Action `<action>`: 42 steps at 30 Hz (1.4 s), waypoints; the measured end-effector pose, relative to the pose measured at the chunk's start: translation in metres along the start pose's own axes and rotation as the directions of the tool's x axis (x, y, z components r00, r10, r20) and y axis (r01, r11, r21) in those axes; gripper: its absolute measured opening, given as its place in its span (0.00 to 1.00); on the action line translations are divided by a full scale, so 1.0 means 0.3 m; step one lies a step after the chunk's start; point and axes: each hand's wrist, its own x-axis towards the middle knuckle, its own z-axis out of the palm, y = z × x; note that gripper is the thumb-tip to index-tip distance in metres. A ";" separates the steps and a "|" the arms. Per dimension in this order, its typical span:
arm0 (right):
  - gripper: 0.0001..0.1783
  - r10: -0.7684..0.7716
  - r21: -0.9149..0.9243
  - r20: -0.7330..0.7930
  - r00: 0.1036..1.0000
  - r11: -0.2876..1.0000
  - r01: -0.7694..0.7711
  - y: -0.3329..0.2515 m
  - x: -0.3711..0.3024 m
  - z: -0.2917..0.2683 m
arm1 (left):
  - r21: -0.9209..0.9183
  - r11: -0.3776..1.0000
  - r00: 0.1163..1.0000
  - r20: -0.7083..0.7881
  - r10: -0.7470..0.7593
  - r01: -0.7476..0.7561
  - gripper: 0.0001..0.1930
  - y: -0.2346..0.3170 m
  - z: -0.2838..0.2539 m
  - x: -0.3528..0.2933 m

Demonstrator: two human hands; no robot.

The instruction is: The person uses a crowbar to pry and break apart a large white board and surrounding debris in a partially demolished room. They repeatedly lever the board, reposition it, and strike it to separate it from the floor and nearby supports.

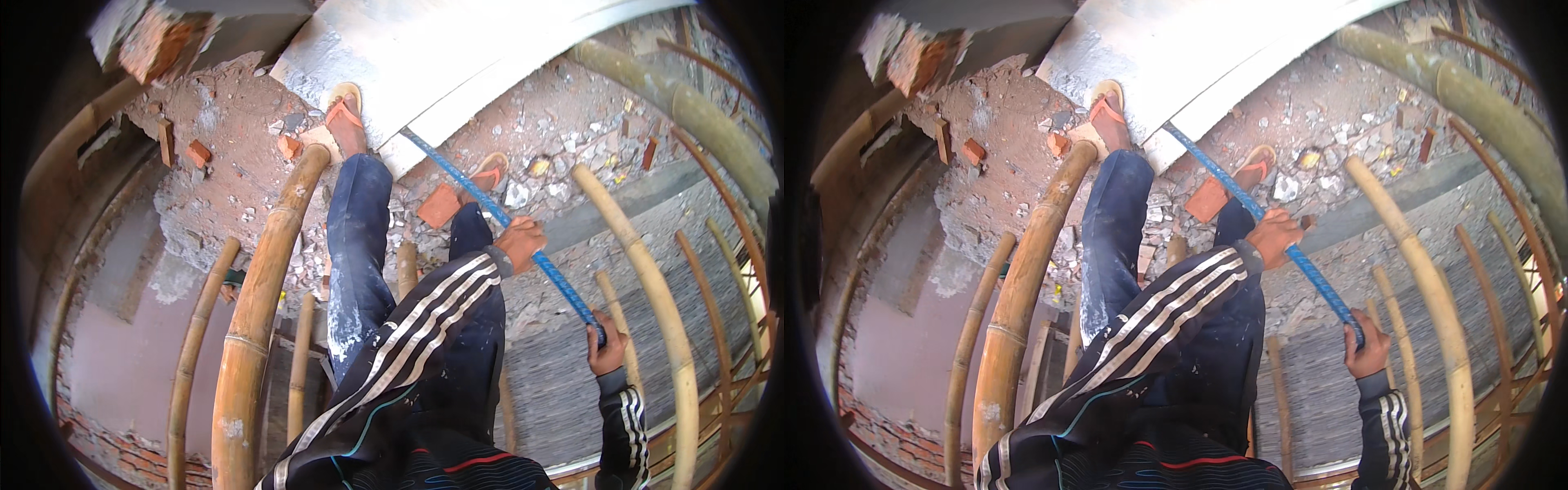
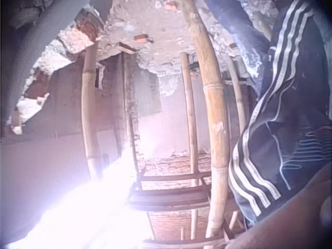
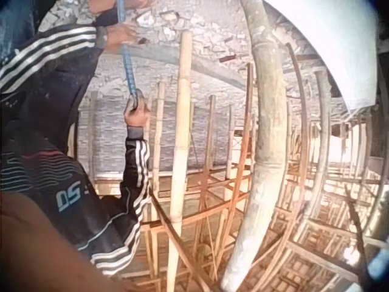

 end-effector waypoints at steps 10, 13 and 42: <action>0.13 -0.085 -0.002 -0.014 0.996 0.996 0.085 0.254 -0.023 0.079 | 0.084 0.992 0.978 0.177 -0.113 0.099 0.19 -0.065 0.124 0.015; 0.14 -0.091 -0.009 -0.003 0.996 0.996 0.091 0.341 -0.032 0.099 | 0.107 0.988 0.974 0.185 -0.130 0.111 0.19 -0.064 0.159 0.030; 0.21 0.255 0.471 0.013 0.967 0.851 -0.231 -0.004 -0.256 -0.222 | 0.326 0.945 1.000 -0.007 0.013 -0.010 0.07 0.385 -0.026 0.165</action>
